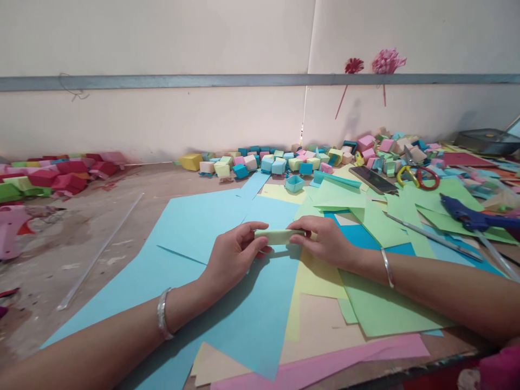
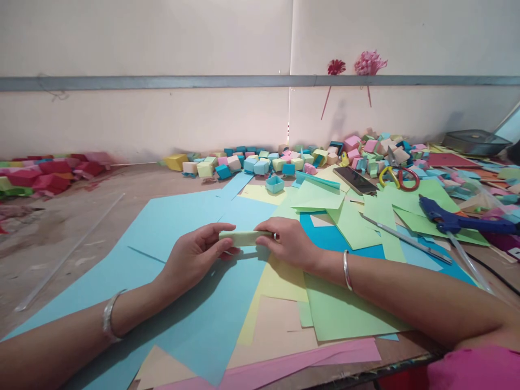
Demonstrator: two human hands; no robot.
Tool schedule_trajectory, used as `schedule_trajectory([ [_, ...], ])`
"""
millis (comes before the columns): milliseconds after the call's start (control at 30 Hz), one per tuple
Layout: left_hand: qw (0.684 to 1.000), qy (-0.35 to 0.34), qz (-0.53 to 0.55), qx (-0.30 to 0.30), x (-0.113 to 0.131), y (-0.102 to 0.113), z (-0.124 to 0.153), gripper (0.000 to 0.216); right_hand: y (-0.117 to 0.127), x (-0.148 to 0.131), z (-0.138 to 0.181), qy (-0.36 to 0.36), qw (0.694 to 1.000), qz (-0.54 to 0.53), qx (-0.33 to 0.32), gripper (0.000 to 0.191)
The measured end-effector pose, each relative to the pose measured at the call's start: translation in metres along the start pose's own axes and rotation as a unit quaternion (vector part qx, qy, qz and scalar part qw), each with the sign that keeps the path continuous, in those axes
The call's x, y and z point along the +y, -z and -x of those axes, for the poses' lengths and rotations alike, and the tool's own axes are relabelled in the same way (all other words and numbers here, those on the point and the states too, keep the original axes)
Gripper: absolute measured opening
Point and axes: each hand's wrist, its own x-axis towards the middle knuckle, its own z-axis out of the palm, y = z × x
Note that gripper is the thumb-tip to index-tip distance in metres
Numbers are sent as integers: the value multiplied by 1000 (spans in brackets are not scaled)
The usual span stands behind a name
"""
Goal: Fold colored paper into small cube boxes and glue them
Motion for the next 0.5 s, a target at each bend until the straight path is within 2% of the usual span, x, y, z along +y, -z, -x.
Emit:
schedule_trajectory([
  [167, 999, -11, -30, 4, -1, 2, -1, 19, 1, 2, -1, -19, 1000, -16, 0, 7],
  [300, 997, -33, 57, 49, 2, 0, -1, 39, 0, 5, -1, -91, 991, -100, 7, 6],
  [400, 998, -16, 66, 9, 5, -2, 0, 33, -2, 4, 0, -118, 979, -168, 17, 10],
  [500, 998, -44, 33, -23, 7, -4, 4, 12, -5, -2, 3, -74, 984, -161, -1, 10],
])
